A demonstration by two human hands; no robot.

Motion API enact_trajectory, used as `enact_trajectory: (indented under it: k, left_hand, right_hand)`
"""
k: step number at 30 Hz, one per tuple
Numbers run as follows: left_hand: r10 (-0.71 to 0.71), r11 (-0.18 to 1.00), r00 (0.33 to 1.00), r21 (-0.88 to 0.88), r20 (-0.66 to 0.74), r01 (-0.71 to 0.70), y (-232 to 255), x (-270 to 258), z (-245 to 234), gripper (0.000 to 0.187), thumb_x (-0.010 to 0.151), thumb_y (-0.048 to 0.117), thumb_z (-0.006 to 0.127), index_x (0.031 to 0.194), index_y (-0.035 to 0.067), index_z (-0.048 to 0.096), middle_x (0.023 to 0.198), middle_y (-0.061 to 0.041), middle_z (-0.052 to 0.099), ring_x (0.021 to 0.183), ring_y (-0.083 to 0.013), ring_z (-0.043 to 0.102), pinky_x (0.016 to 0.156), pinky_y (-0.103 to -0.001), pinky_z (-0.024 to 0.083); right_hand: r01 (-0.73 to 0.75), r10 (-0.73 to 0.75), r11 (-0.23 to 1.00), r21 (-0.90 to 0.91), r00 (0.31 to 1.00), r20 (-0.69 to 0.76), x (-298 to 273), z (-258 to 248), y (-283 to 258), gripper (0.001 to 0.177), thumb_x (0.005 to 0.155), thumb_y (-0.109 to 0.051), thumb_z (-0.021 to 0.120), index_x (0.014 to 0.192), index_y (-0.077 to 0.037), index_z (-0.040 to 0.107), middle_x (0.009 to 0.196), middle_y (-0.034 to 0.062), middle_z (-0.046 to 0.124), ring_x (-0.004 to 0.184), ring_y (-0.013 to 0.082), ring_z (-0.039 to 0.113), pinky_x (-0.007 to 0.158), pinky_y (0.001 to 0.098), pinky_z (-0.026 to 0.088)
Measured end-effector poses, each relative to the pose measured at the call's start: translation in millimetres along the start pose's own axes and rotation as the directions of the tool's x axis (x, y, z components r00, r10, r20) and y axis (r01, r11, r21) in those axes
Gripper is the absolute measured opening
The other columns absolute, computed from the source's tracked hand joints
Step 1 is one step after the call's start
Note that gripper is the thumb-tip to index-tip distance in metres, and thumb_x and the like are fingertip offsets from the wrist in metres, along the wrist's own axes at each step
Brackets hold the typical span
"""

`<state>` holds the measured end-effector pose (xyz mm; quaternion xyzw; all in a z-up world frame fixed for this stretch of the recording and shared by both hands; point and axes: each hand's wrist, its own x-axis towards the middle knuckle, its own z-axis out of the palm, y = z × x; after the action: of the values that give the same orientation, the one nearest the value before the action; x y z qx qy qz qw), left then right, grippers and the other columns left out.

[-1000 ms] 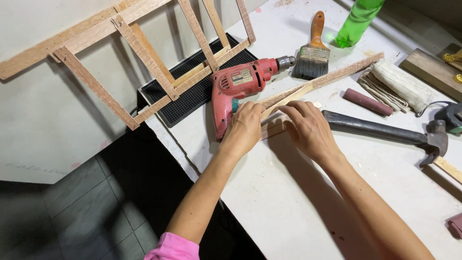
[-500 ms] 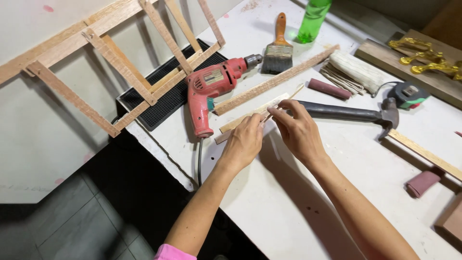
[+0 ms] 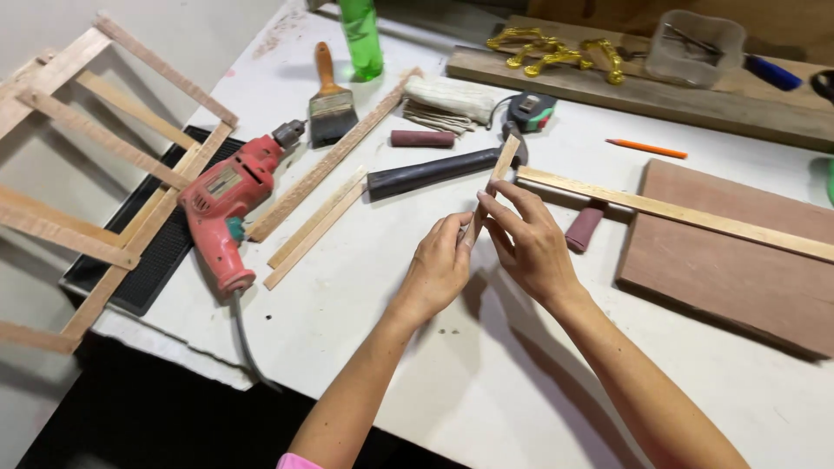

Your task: Constructing and finishing a wooden frame by hammering, sanding, and measuring.

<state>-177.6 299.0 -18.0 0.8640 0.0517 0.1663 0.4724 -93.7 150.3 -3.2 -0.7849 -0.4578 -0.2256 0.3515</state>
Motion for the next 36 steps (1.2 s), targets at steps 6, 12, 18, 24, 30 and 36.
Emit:
enact_trajectory:
  k: [6, 12, 18, 24, 30, 36]
  left_hand:
    - [-0.098, 0.99, 0.961, -0.075, 0.26, 0.121, 58, 14, 52, 0.039, 0.098, 0.012, 0.055, 0.137, 0.006, 0.054, 0.098, -0.015, 0.07, 0.087, -0.0259, 0.071, 0.081, -0.039, 0.056]
    - [-0.034, 0.982, 0.915, -0.159, 0.403, 0.106, 85, 17, 118, 0.045, 0.096, 0.011, 0.058, 0.14, 0.005, 0.05, 0.097, -0.009, 0.071, 0.084, -0.0173, 0.072, 0.079, -0.035, 0.059]
    - [0.002, 0.988, 0.895, -0.139, 0.445, 0.067, 101, 19, 176, 0.064, 0.088, 0.01, 0.063, 0.149, 0.004, 0.045, 0.096, -0.009, 0.068, 0.083, -0.02, 0.07, 0.08, -0.035, 0.059]
    - [-0.041, 0.999, 0.885, 0.039, 0.464, 0.026, 117, 21, 204, 0.071, 0.083, 0.008, 0.064, 0.151, 0.003, 0.043, 0.113, -0.018, 0.062, 0.098, -0.029, 0.067, 0.09, -0.04, 0.056]
    - [0.07, 0.983, 0.905, 0.123, 0.42, -0.133, 108, 22, 208, 0.056, 0.084, 0.009, 0.066, 0.137, -0.002, 0.053, 0.118, -0.027, 0.064, 0.111, -0.0424, 0.064, 0.098, -0.049, 0.052]
    - [-0.051, 0.943, 0.909, 0.32, 0.414, -0.093, 137, 47, 201, 0.032, 0.09, 0.014, 0.065, 0.12, 0.004, 0.066, 0.095, -0.025, 0.072, 0.092, -0.0435, 0.071, 0.086, -0.053, 0.057]
  right_hand:
    - [-0.229, 0.232, 0.971, 0.062, 0.972, -0.038, -49, -54, 33, 0.04, 0.095, -0.002, 0.069, 0.135, -0.008, 0.066, 0.141, 0.0169, 0.059, 0.122, 0.0336, 0.066, 0.098, 0.0395, 0.059]
    - [-0.339, 0.339, 0.941, 0.022, 0.938, -0.073, -93, -107, 57, 0.039, 0.095, -0.003, 0.069, 0.134, -0.003, 0.066, 0.14, 0.0181, 0.059, 0.12, 0.0337, 0.067, 0.097, 0.0385, 0.06]
    - [-0.397, 0.396, 0.918, 0.002, 0.917, -0.055, -127, -144, 87, 0.038, 0.092, -0.005, 0.068, 0.131, -0.002, 0.068, 0.136, 0.0183, 0.063, 0.118, 0.0333, 0.068, 0.097, 0.0391, 0.058]
    - [-0.424, 0.425, 0.905, -0.033, 0.902, 0.074, -147, -157, 116, 0.037, 0.093, -0.009, 0.067, 0.129, 0.0, 0.067, 0.136, 0.0174, 0.064, 0.118, 0.0347, 0.066, 0.1, 0.0404, 0.055]
    - [-0.356, 0.375, 0.925, -0.133, 0.911, 0.173, -145, -160, 125, 0.036, 0.09, -0.012, 0.069, 0.125, -0.001, 0.069, 0.133, 0.0151, 0.065, 0.126, 0.033, 0.058, 0.107, 0.0441, 0.049]
    - [-0.338, 0.346, 0.938, -0.072, 0.917, 0.2, -139, -169, 136, 0.039, 0.089, -0.01, 0.07, 0.129, -0.005, 0.069, 0.135, 0.0116, 0.064, 0.127, 0.0308, 0.058, 0.11, 0.0427, 0.047]
